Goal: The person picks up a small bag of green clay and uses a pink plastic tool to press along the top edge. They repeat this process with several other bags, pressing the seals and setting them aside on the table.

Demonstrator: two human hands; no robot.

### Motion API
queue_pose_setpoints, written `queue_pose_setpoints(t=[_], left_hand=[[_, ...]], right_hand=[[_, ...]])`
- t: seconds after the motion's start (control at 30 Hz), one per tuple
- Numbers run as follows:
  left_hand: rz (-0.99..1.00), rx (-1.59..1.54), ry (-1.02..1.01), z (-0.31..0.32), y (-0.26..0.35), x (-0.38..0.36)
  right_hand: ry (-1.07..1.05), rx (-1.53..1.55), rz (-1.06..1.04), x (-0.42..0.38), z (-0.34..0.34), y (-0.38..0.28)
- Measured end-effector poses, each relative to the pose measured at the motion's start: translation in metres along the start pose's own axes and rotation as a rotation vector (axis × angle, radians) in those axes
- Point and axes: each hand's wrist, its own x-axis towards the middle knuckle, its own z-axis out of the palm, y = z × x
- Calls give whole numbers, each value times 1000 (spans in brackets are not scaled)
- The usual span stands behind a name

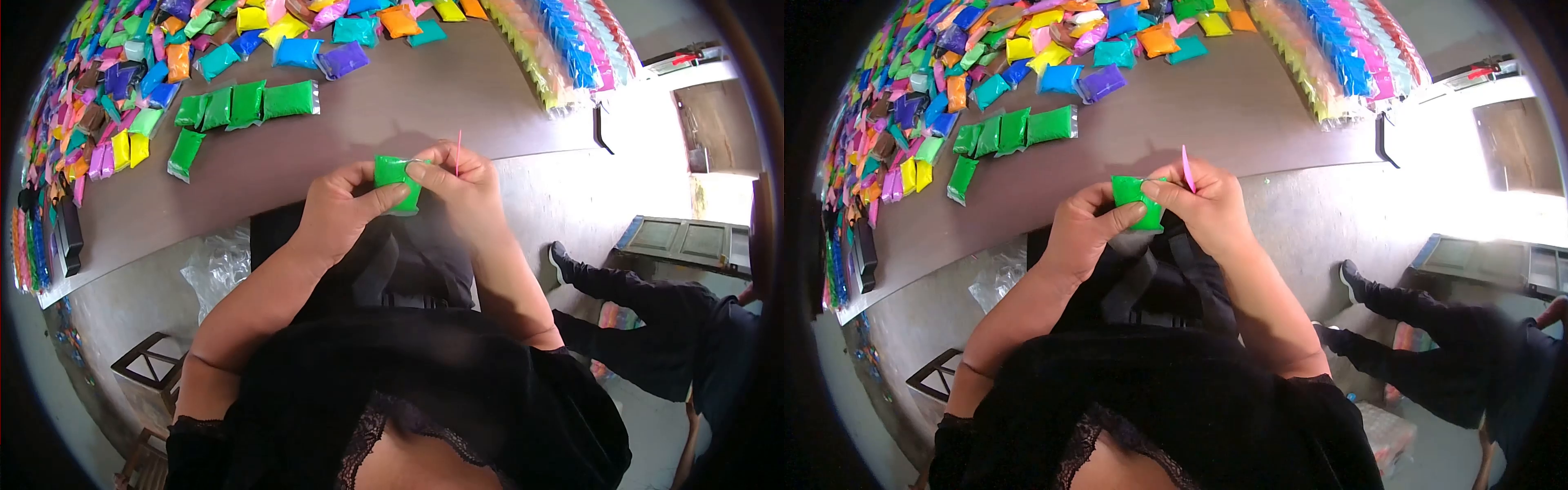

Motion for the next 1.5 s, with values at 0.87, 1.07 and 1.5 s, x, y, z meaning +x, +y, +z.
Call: queue_pose_setpoints(t=[0.87,1.07,1.5], left_hand=[[642,1429,-12,-33,-9,18],[848,1451,-40,-40,-16,18],[897,1522,11,-37,-16,20]], right_hand=[[151,55,29,-5,-24,20],[147,-451,-26,-3,-16,27],[234,-1152,-452,7,2,26]])
